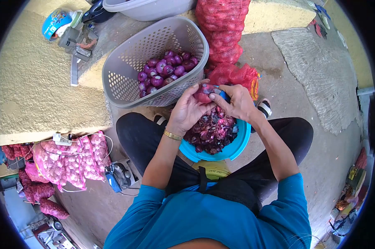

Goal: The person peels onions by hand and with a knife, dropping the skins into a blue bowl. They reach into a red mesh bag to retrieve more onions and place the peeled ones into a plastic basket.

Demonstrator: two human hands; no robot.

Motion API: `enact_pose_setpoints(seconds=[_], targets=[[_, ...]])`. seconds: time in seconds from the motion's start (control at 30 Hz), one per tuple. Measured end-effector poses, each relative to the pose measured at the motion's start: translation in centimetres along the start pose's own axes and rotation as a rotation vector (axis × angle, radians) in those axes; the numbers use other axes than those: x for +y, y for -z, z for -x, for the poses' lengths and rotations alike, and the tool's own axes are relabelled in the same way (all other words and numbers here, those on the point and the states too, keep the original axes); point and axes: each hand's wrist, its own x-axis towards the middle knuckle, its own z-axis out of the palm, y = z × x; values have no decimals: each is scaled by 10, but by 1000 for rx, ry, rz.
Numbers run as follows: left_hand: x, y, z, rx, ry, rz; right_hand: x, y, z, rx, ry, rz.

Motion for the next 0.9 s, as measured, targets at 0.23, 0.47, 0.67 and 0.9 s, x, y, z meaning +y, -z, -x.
enact_pose_setpoints(seconds=[0.23,0.47,0.67,0.9], targets=[[-2,30,-9,29,-43,-100,0,9,7,-134,331,246],[2,26,-10,121,-124,-47,-4,13,16,-281,307,272],[-2,20,-10,92,-47,-20,4,12,7,50,100,206],[-7,24,-9,69,11,48,13,4,1,97,77,159]])
